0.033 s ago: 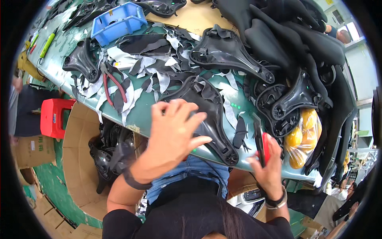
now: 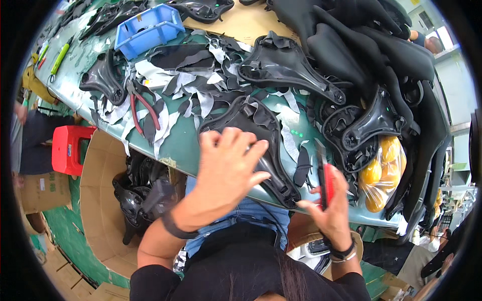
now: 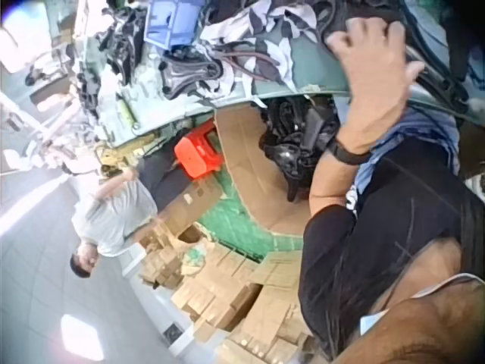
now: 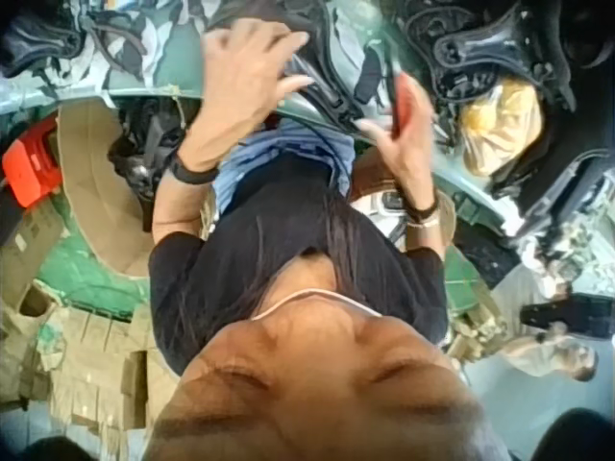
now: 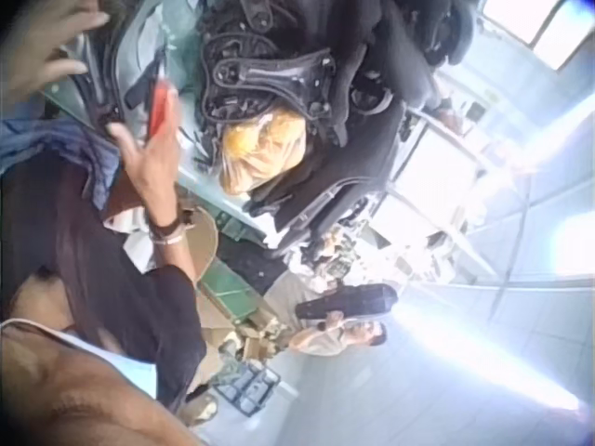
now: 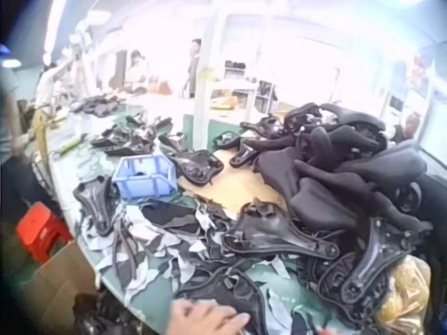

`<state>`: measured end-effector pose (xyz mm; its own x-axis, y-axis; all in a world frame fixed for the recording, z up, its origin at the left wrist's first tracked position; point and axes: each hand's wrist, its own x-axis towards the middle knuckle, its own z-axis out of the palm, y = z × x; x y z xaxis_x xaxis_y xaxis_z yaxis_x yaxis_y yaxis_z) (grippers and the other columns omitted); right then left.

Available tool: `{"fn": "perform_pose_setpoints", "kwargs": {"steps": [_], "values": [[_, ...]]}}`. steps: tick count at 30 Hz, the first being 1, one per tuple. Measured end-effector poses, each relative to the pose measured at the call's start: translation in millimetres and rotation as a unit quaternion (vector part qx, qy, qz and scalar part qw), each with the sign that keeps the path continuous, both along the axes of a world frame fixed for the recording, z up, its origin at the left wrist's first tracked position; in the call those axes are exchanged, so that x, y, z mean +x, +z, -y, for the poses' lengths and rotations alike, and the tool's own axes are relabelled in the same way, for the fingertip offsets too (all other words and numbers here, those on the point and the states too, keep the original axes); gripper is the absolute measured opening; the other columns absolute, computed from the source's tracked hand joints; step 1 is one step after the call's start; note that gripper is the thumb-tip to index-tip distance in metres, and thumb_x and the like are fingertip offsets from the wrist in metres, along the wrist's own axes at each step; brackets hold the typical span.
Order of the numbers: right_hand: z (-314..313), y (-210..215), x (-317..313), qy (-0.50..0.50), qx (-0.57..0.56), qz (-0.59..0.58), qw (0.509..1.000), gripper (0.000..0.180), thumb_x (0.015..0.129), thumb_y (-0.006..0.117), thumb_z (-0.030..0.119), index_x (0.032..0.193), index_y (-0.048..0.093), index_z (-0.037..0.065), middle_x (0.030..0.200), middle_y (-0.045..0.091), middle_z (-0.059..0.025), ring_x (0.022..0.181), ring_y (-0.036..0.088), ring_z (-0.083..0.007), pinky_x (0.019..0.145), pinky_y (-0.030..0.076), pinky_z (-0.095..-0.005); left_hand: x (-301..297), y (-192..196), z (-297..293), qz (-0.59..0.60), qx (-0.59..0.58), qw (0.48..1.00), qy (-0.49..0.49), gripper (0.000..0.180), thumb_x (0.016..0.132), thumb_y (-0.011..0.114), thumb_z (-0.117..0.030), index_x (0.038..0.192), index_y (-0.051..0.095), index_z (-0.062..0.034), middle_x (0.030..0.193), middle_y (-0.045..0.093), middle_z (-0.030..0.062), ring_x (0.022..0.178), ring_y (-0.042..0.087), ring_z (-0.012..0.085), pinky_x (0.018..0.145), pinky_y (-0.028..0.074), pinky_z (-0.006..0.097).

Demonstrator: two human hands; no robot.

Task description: Trimming excess material from bicycle saddles using a utility knife in a manufacturing facility.

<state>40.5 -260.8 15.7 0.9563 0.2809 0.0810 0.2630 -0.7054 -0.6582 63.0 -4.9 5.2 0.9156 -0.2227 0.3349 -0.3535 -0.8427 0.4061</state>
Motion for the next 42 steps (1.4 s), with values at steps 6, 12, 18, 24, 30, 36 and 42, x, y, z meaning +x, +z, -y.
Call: {"fn": "perform_pose_setpoints", "kwargs": {"steps": [6, 12, 18, 24, 30, 36, 42], "values": [[-28, -23, 5, 0.035, -0.008, -0.027, 0.999, 0.104, 0.062, 0.089, 0.024, 0.142, 0.027, -0.004, 0.138, 0.044, -0.0255, 0.117, 0.053, -0.0405, 0.098, 0.045, -0.0425, 10, -17, 29, 0.021, 0.082, 0.996, 0.019, 0.021, 0.07, 0.075, -0.024, 0.084, 0.064, -0.0126, 0.088, 0.059, 0.0003, 0.087, 0.053, 0.0201, 0.075, 0.035, 0.039], [-29, -28, 12, 0.017, 0.028, -0.042, 0.999, 0.108, 0.06, 0.089, 0.018, 0.144, 0.025, -0.002, 0.135, 0.048, -0.0229, 0.1, 0.062, -0.0326, 0.086, 0.051, -0.0375, -41, -4, 11, -0.312, -0.293, 0.82, -0.379, 0.013, 0.086, 0.066, -0.02, 0.077, 0.063, -0.0124, 0.078, 0.061, -0.0002, 0.077, 0.058, 0.017, 0.071, 0.045, 0.035], [-55, -22, -24, 0.086, 0.107, -0.191, 0.972, 0.099, 0.069, 0.086, 0.028, 0.14, 0.027, -0.008, 0.129, 0.048, -0.0292, 0.106, 0.057, -0.04, 0.092, 0.047, -0.043, -44, -19, 7, -0.215, -0.539, 0.769, 0.27, 0.058, 0.091, 0.065, -0.015, 0.136, 0.033, 0.0047, 0.112, 0.063, 0.0141, 0.091, 0.063, 0.0163, 0.074, 0.052, 0.027], [-36, -10, 4, -0.09, 0.215, -0.141, 0.962, 0.041, 0.093, 0.055, 0.012, 0.13, 0.045, -0.005, 0.104, 0.061, -0.0188, 0.086, 0.063, -0.0219, 0.077, 0.052, -0.0346, 11, 5, -66, -0.299, -0.242, 0.922, -0.038, 0.054, 0.09, 0.062, -0.014, 0.141, 0.045, -0.0088, 0.116, 0.063, 0.012, 0.101, 0.058, 0.0176, 0.088, 0.043, 0.032], [-39, -27, 30, 0.02, 0.242, -0.234, 0.941, 0.04, 0.095, 0.051, 0.009, 0.132, 0.041, -0.002, 0.12, 0.06, -0.0124, 0.095, 0.06, -0.0153, 0.076, 0.055, -0.0307, 25, 5, -20, -0.009, 0.005, 0.994, 0.105, 0.016, 0.085, 0.065, -0.022, 0.085, 0.062, -0.0069, 0.082, 0.058, 0.01, 0.078, 0.054, 0.0281, 0.069, 0.043, 0.04], [-35, -17, 39, 0.051, 0.208, -0.274, 0.937, 0.037, 0.093, 0.056, 0.009, 0.127, 0.049, -0.002, 0.113, 0.063, -0.0133, 0.09, 0.064, -0.017, 0.075, 0.054, -0.0293, 4, -9, 9, -0.043, -0.067, 0.992, 0.102, 0.024, 0.08, 0.072, -0.021, 0.072, 0.056, -0.0039, 0.067, 0.054, 0.009, 0.065, 0.053, 0.0286, 0.058, 0.042, 0.04], [-28, 15, 75, 0.27, -0.063, 0.034, 0.96, 0.055, 0.081, 0.069, 0.008, 0.134, 0.054, 0.011, 0.069, 0.056, -0.0078, 0.056, 0.056, -0.0239, 0.048, 0.044, -0.033, -12, -9, 4, -0.086, -0.182, 0.975, 0.091, 0.013, 0.078, 0.072, -0.011, 0.076, 0.062, -0.0019, 0.068, 0.057, 0.0076, 0.063, 0.051, 0.0247, 0.058, 0.041, 0.037]]}}
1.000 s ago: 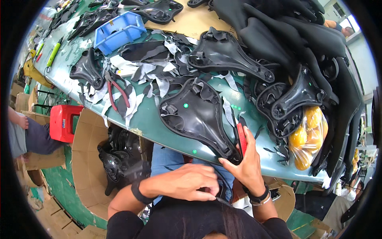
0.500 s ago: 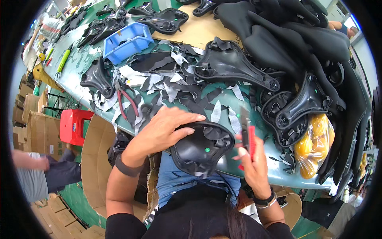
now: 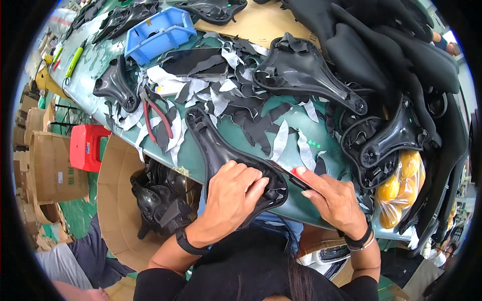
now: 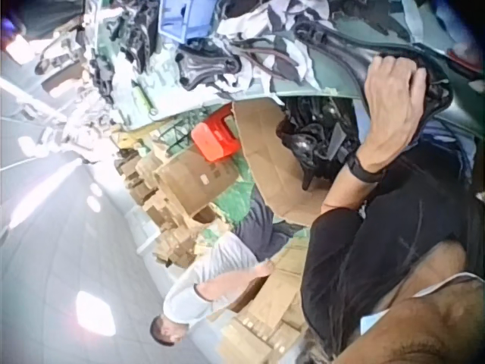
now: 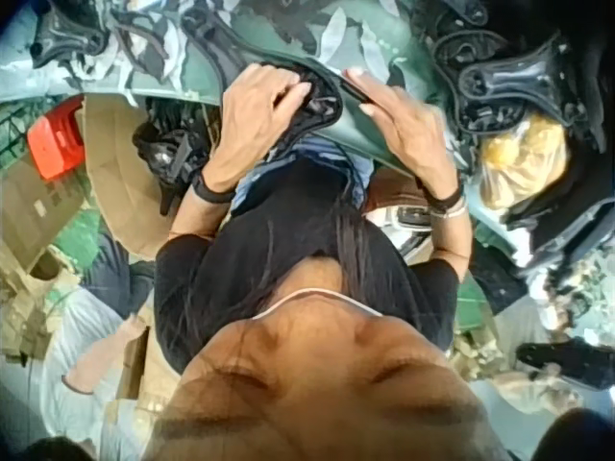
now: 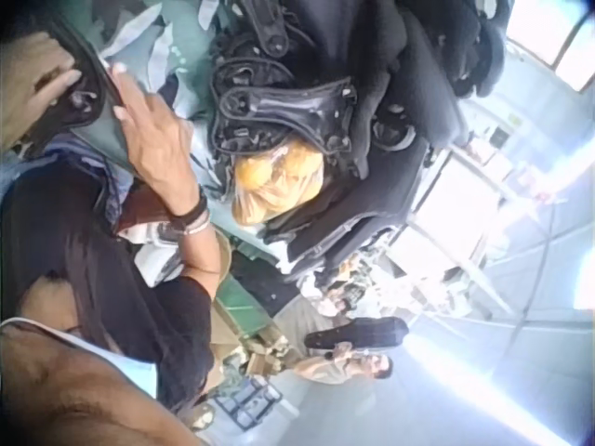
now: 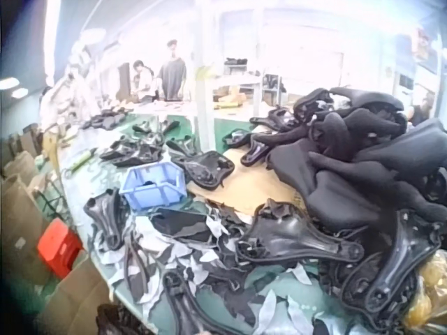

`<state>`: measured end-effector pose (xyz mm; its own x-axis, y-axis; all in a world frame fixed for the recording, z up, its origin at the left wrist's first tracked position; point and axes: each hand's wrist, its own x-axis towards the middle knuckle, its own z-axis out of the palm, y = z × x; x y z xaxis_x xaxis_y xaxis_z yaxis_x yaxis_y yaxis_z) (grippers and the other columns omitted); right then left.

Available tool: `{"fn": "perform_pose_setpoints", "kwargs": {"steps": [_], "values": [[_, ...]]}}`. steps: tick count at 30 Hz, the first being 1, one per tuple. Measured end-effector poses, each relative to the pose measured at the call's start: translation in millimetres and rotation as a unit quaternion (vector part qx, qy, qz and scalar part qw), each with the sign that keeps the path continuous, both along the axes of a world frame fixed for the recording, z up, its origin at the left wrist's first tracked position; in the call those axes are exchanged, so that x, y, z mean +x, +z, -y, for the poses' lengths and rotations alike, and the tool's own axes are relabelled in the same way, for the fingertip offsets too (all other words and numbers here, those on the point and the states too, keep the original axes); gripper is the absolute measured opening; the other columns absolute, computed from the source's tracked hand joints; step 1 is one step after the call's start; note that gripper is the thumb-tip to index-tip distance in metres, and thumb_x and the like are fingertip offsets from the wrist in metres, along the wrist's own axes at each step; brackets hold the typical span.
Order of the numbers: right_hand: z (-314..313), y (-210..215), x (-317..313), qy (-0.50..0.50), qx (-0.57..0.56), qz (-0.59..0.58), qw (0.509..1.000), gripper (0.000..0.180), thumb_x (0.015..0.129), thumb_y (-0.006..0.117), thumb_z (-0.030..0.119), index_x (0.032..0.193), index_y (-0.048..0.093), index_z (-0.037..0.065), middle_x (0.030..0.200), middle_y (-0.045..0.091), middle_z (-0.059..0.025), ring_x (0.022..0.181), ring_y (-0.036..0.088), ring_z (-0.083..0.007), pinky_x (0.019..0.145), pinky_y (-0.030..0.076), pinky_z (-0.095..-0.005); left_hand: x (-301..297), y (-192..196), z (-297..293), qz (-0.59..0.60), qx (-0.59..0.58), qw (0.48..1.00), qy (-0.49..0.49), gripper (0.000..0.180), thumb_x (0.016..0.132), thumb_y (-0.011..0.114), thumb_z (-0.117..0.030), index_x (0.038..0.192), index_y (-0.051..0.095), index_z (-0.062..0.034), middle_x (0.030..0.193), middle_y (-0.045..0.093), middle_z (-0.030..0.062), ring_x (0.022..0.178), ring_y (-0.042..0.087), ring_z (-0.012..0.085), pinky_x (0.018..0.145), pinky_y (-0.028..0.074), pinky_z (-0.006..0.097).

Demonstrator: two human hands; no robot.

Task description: Trimming excess material from bicycle saddles using a utility knife in a manufacturing facility.

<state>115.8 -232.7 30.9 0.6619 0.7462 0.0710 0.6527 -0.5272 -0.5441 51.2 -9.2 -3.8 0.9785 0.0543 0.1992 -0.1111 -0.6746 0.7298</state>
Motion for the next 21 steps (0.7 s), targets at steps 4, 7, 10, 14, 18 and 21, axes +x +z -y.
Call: {"fn": "perform_pose_setpoints", "kwargs": {"steps": [4, 7, 10, 14, 18, 21], "values": [[-7, 11, 8, 0.065, -0.051, 0.037, 0.996, 0.054, 0.081, 0.067, 0.008, 0.133, 0.057, 0.02, 0.061, 0.047, -0.005, 0.048, 0.051, -0.0207, 0.042, 0.039, -0.0338, -5, -2, -1, 0.005, -0.034, 0.999, 0.006, 0.012, 0.076, 0.074, -0.009, 0.077, 0.064, -0.002, 0.07, 0.06, 0.0067, 0.065, 0.053, 0.0242, 0.06, 0.043, 0.036], [-3, 14, 10, 0.087, -0.105, 0.065, 0.989, 0.056, 0.08, 0.061, 0.005, 0.133, 0.057, 0.023, 0.061, 0.044, -0.0042, 0.047, 0.05, -0.021, 0.041, 0.039, -0.0345, -5, -6, -4, 0.01, -0.064, 0.998, 0.011, 0.011, 0.075, 0.074, -0.008, 0.078, 0.066, -0.0019, 0.072, 0.063, 0.0068, 0.066, 0.055, 0.0238, 0.061, 0.045, 0.034], [11, 3, -1, 0.068, -0.133, 0.055, 0.987, 0.058, 0.079, 0.06, 0.004, 0.134, 0.056, 0.024, 0.063, 0.045, -0.0046, 0.047, 0.051, -0.0213, 0.041, 0.04, -0.035, -3, -5, -13, 0.005, -0.136, 0.991, 0.001, 0.01, 0.078, 0.074, -0.007, 0.079, 0.067, -0.0006, 0.076, 0.065, 0.0075, 0.069, 0.059, 0.0214, 0.064, 0.046, 0.032], [23, -20, -56, -0.05, -0.1, -0.006, 0.994, 0.055, 0.081, 0.06, 0.005, 0.133, 0.054, 0.023, 0.073, 0.052, -0.0087, 0.05, 0.055, -0.026, 0.043, 0.043, -0.0367, 1, -7, -9, 0.002, -0.229, 0.973, -0.003, 0.009, 0.079, 0.073, -0.009, 0.081, 0.068, -0.0022, 0.078, 0.068, 0.0081, 0.07, 0.06, 0.0227, 0.068, 0.046, 0.033], [16, -24, -94, -0.124, -0.11, -0.014, 0.986, 0.056, 0.08, 0.07, 0.007, 0.132, 0.051, 0.011, 0.074, 0.056, -0.0114, 0.056, 0.057, -0.0325, 0.05, 0.046, -0.0435, 5, -8, -7, -0.059, -0.337, 0.939, -0.006, 0.01, 0.086, 0.068, -0.007, 0.084, 0.064, 0.0018, 0.086, 0.064, 0.0072, 0.082, 0.058, 0.0144, 0.077, 0.044, 0.027], [10, -18, -112, -0.164, -0.104, -0.053, 0.98, 0.058, 0.079, 0.071, 0.008, 0.133, 0.05, 0.012, 0.076, 0.058, -0.0146, 0.059, 0.058, -0.0345, 0.053, 0.046, -0.0452, -1, -19, -2, -0.021, -0.641, 0.763, 0.078, 0.014, 0.091, 0.063, -0.015, 0.093, 0.062, -0.0017, 0.089, 0.064, 0.0069, 0.085, 0.057, 0.0139, 0.083, 0.044, 0.03]]}}
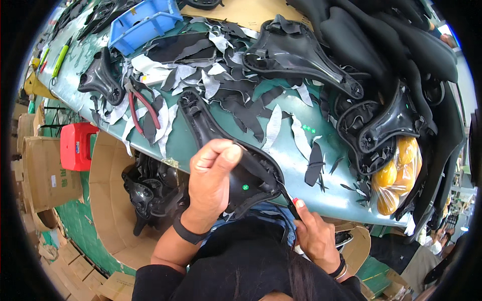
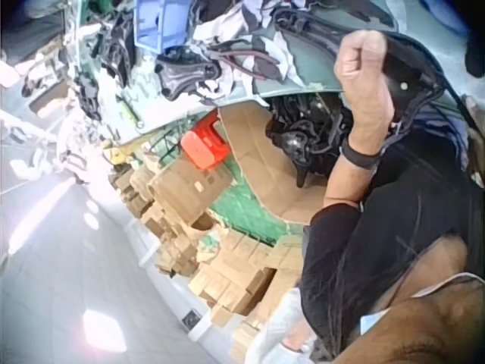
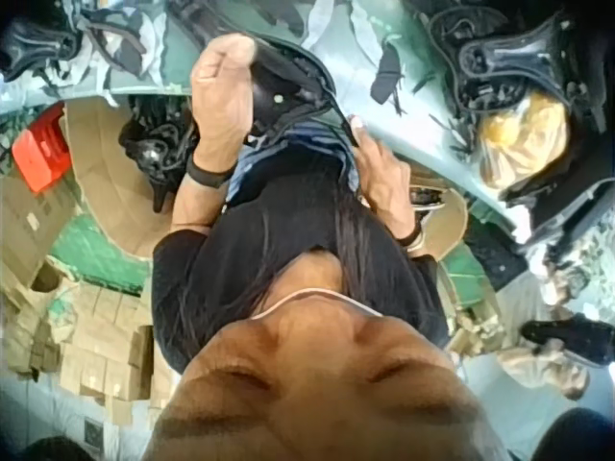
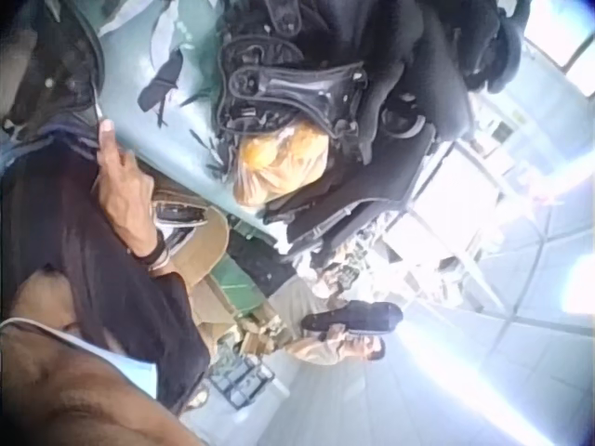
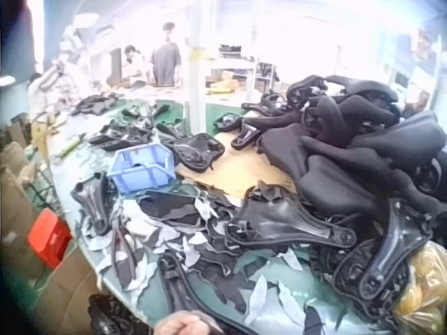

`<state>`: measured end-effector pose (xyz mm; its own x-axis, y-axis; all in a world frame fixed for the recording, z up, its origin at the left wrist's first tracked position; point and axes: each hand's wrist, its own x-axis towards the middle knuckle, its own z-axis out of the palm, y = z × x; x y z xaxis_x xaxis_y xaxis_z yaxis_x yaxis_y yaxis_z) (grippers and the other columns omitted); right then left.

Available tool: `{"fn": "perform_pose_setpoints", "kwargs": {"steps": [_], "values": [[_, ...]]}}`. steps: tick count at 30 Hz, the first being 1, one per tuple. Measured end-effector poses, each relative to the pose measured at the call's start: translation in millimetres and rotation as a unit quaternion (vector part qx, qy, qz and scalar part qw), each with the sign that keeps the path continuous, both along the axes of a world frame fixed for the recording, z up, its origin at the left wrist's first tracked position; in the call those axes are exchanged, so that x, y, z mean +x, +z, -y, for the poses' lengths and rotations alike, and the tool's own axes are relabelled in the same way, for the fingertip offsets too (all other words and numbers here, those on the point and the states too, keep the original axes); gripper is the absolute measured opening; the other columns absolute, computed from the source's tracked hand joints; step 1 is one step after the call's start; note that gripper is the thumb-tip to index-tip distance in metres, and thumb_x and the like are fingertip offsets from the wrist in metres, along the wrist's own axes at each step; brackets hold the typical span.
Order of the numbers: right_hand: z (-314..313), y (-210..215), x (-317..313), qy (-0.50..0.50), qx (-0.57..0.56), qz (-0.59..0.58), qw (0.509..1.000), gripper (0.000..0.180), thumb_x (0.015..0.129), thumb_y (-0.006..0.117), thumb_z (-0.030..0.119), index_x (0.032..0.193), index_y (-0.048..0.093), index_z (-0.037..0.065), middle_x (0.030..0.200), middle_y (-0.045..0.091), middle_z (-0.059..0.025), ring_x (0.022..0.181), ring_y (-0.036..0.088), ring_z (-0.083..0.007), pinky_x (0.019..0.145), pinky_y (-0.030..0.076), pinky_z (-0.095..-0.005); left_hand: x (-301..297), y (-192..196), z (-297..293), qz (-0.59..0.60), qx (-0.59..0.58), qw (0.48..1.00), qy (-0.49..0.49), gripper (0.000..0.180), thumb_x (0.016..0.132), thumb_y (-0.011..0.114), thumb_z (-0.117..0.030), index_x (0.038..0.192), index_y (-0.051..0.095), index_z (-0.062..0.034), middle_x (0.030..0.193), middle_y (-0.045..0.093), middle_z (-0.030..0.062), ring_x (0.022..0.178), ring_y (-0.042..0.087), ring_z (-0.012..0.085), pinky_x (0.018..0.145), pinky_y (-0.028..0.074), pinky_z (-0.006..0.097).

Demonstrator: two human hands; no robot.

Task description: Trimming excess material from bicycle saddles using a utility knife in a manufacturing facility.

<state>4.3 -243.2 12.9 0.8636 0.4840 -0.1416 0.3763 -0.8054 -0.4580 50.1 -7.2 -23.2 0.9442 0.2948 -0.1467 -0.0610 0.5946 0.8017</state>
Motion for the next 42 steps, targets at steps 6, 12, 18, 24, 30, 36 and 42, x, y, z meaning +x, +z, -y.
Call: {"fn": "perform_pose_setpoints", "kwargs": {"steps": [6, 12, 18, 24, 30, 36, 42], "values": [[1, 24, 34, 0.012, -0.079, 0.029, 0.996, 0.052, 0.083, 0.066, 0.015, 0.134, 0.054, 0.019, 0.066, 0.057, -0.0098, 0.053, 0.055, -0.0301, 0.049, 0.041, -0.0419, 20, 38, -11, 0.013, 0.235, 0.942, -0.239, 0.009, 0.094, 0.058, -0.012, 0.096, 0.06, -0.0028, 0.097, 0.064, 0.0071, 0.094, 0.058, 0.0146, 0.089, 0.043, 0.029], [-14, 12, 52, 0.021, -0.087, 0.049, 0.995, 0.054, 0.088, 0.062, 0.02, 0.14, 0.046, 0.019, 0.06, 0.056, -0.0087, 0.045, 0.055, -0.0294, 0.043, 0.039, -0.042, 93, 26, -14, 0.033, 0.065, 0.959, -0.273, 0.016, 0.101, 0.048, -0.022, 0.092, 0.046, -0.0084, 0.079, 0.056, 0.0026, 0.065, 0.053, 0.009, 0.05, 0.038, 0.018], [-42, 8, 29, -0.135, 0.077, -0.085, 0.984, 0.056, 0.089, 0.06, 0.012, 0.138, 0.036, -0.002, 0.089, 0.066, -0.0233, 0.064, 0.062, -0.0427, 0.058, 0.047, -0.0484, 105, 2, -46, 0.168, -0.352, 0.916, -0.096, 0.023, 0.102, 0.048, -0.025, 0.085, 0.05, -0.0092, 0.076, 0.051, -0.0029, 0.062, 0.045, 0.0054, 0.047, 0.035, 0.017], [-29, 8, 43, -0.156, 0.071, -0.124, 0.977, 0.05, 0.091, 0.059, 0.015, 0.138, 0.041, 0.01, 0.092, 0.067, -0.0224, 0.066, 0.064, -0.0413, 0.065, 0.051, -0.0474, 90, 22, -50, 0.112, 0.662, 0.722, -0.169, 0.048, 0.079, 0.074, -0.031, 0.115, 0.06, -0.0025, 0.116, 0.059, 0.0169, 0.112, 0.055, 0.0293, 0.093, 0.045, 0.039], [-7, -7, 57, -0.092, 0.247, -0.041, 0.964, 0.047, 0.084, 0.067, 0.002, 0.129, 0.055, 0.006, 0.107, 0.069, -0.0167, 0.084, 0.069, -0.0315, 0.071, 0.055, -0.0351, 64, 38, -89, 0.036, 0.614, 0.704, -0.356, 0.055, 0.078, 0.075, -0.034, 0.117, 0.058, 0.0011, 0.098, 0.061, 0.0154, 0.093, 0.059, 0.0306, 0.082, 0.045, 0.037], [4, -7, 69, 0.022, 0.197, -0.026, 0.98, 0.046, 0.081, 0.072, 0.008, 0.125, 0.061, 0.008, 0.095, 0.07, -0.0141, 0.072, 0.067, -0.0266, 0.064, 0.052, -0.032, 12, 29, -85, -0.111, 0.503, 0.808, -0.287, 0.058, 0.075, 0.077, -0.031, 0.118, 0.057, 0.0019, 0.098, 0.065, 0.0164, 0.091, 0.063, 0.0251, 0.082, 0.048, 0.034], [1, -8, 71, 0.12, 0.047, -0.019, 0.991, 0.053, 0.087, 0.067, 0.022, 0.137, 0.052, 0.019, 0.063, 0.056, -0.0077, 0.05, 0.054, -0.0259, 0.048, 0.042, -0.036, -6, 22, -75, -0.16, 0.427, 0.858, -0.237, 0.052, 0.077, 0.075, -0.026, 0.117, 0.057, 0.0029, 0.093, 0.069, 0.0141, 0.085, 0.065, 0.0189, 0.078, 0.05, 0.032]]}}
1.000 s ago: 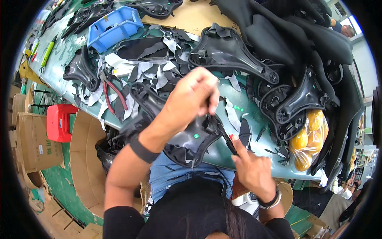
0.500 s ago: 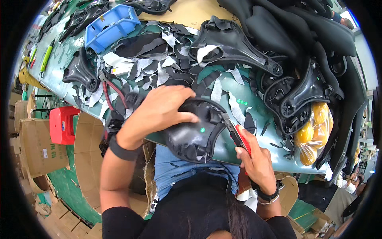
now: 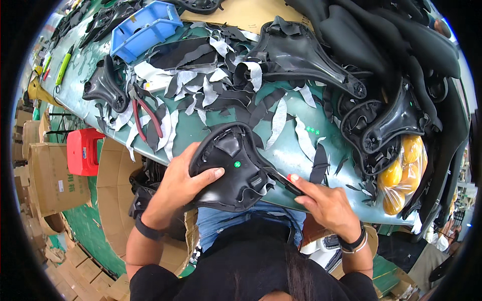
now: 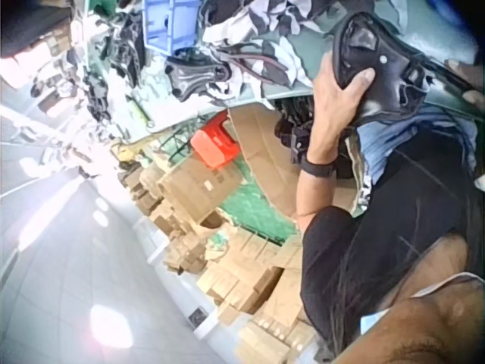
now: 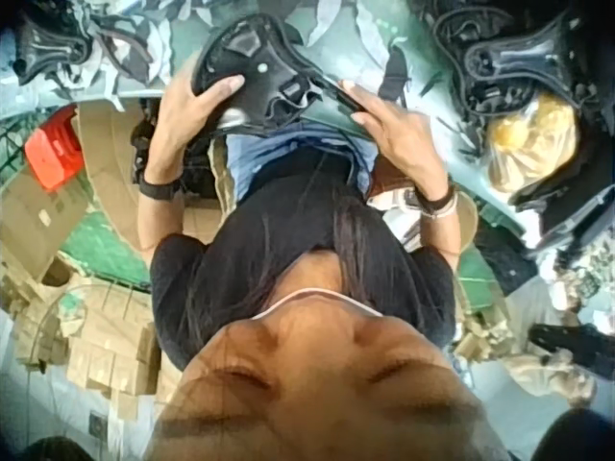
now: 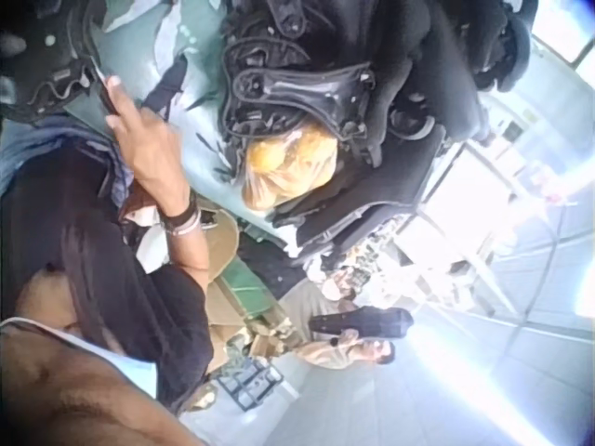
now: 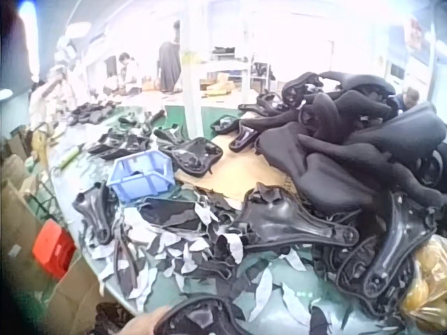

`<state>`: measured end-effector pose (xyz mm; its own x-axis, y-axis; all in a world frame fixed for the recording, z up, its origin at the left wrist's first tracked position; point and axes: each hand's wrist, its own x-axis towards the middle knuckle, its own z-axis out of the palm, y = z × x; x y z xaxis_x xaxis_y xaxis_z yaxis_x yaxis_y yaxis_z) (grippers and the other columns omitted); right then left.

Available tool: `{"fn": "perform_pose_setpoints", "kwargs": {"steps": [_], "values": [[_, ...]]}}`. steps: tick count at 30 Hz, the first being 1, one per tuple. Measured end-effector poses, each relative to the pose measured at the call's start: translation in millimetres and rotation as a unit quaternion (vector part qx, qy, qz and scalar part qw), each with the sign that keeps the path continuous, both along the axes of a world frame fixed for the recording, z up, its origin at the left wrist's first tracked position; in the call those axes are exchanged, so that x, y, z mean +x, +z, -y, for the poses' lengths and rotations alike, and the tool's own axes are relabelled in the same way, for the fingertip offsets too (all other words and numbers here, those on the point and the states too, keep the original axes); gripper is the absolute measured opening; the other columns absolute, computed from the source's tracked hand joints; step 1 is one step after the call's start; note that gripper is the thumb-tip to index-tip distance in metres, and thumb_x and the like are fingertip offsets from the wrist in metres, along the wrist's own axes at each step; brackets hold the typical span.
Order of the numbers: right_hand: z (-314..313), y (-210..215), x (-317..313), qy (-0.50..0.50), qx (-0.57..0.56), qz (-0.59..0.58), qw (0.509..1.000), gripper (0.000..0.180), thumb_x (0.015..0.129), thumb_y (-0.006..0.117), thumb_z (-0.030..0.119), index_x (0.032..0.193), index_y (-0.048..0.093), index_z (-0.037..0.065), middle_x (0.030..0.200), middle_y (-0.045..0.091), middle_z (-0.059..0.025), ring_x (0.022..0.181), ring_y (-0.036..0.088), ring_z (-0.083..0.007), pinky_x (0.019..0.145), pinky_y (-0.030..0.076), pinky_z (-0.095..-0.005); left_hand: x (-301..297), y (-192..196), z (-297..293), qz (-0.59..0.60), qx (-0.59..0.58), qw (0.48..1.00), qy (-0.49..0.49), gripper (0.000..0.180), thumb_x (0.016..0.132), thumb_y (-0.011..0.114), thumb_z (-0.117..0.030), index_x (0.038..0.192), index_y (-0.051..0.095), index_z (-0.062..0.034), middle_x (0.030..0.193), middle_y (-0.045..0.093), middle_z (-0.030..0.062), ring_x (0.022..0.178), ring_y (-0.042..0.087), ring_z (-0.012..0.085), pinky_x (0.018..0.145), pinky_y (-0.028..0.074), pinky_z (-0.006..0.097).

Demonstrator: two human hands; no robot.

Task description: Trimming excess material from bicycle saddles using a utility knife in a manufacturing facility.

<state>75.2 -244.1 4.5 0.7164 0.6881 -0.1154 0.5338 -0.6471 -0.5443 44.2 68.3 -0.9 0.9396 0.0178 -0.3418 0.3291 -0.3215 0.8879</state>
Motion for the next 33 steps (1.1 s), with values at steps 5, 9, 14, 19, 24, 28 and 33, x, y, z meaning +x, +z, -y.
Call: {"fn": "perform_pose_setpoints", "kwargs": {"steps": [5, 9, 14, 19, 24, 28, 33], "values": [[-19, -11, -54, -0.139, 0.142, -0.043, 0.979, 0.054, 0.089, 0.064, 0.014, 0.139, 0.044, 0.01, 0.079, 0.066, -0.0191, 0.058, 0.061, -0.0384, 0.055, 0.048, -0.0427, -30, -3, 31, 0.001, -0.053, 0.988, 0.148, 0.048, 0.081, 0.073, -0.021, 0.118, 0.056, 0.0043, 0.099, 0.068, 0.0128, 0.089, 0.064, 0.0164, 0.081, 0.05, 0.03], [-31, 18, -67, -0.259, 0.078, -0.368, 0.89, 0.059, 0.094, 0.057, 0.009, 0.144, 0.027, 0.009, 0.074, 0.058, -0.0094, 0.051, 0.057, -0.0158, 0.051, 0.048, -0.0324, -56, 1, 56, -0.004, -0.026, 0.97, 0.243, 0.047, 0.083, 0.073, -0.019, 0.118, 0.055, 0.0051, 0.101, 0.067, 0.0144, 0.091, 0.064, 0.0186, 0.082, 0.05, 0.032], [-11, 17, -101, -0.218, 0.138, -0.357, 0.898, 0.06, 0.094, 0.057, 0.01, 0.145, 0.027, 0.012, 0.07, 0.059, -0.0061, 0.049, 0.057, -0.0124, 0.047, 0.048, -0.0278, -73, -2, 75, 0.025, -0.007, 0.958, 0.287, 0.049, 0.084, 0.073, -0.018, 0.121, 0.051, 0.0048, 0.101, 0.066, 0.0146, 0.091, 0.064, 0.0205, 0.082, 0.049, 0.033], [4, 12, -80, -0.351, 0.274, -0.262, 0.856, 0.057, 0.091, 0.057, 0.004, 0.141, 0.03, 0.002, 0.092, 0.065, -0.0122, 0.066, 0.063, -0.0143, 0.059, 0.052, -0.0282, -79, -2, 74, 0.076, 0.009, 0.971, 0.225, 0.05, 0.085, 0.071, -0.017, 0.123, 0.047, 0.005, 0.103, 0.064, 0.0175, 0.091, 0.064, 0.0233, 0.082, 0.049, 0.034], [-46, -7, -21, -0.174, 0.197, -0.166, 0.95, 0.061, 0.087, 0.063, 0.003, 0.139, 0.033, 0.003, 0.106, 0.064, -0.0185, 0.096, 0.066, -0.0297, 0.085, 0.049, -0.0366, -74, -9, 62, 0.126, 0.029, 0.977, 0.172, 0.05, 0.085, 0.071, -0.019, 0.122, 0.047, 0.0047, 0.103, 0.063, 0.0192, 0.091, 0.064, 0.0272, 0.082, 0.049, 0.035], [-54, 11, -30, -0.127, 0.173, -0.216, 0.952, 0.048, 0.088, 0.064, 0.01, 0.13, 0.041, 0.004, 0.097, 0.063, -0.0167, 0.092, 0.065, -0.0313, 0.081, 0.049, -0.0364, -62, -11, 57, 0.095, 0.001, 0.968, 0.231, 0.053, 0.084, 0.073, -0.022, 0.124, 0.048, 0.0042, 0.104, 0.064, 0.0174, 0.092, 0.064, 0.024, 0.083, 0.049, 0.034], [-67, 20, -16, -0.177, 0.344, -0.262, 0.884, 0.049, 0.089, 0.064, 0.012, 0.131, 0.041, 0.001, 0.105, 0.057, -0.008, 0.087, 0.06, -0.0157, 0.078, 0.048, -0.0292, -48, -24, 82, 0.132, -0.278, 0.877, 0.368, 0.049, 0.093, 0.064, -0.023, 0.13, 0.045, 0.0005, 0.12, 0.058, 0.0125, 0.107, 0.056, 0.0173, 0.091, 0.046, 0.031]]}}
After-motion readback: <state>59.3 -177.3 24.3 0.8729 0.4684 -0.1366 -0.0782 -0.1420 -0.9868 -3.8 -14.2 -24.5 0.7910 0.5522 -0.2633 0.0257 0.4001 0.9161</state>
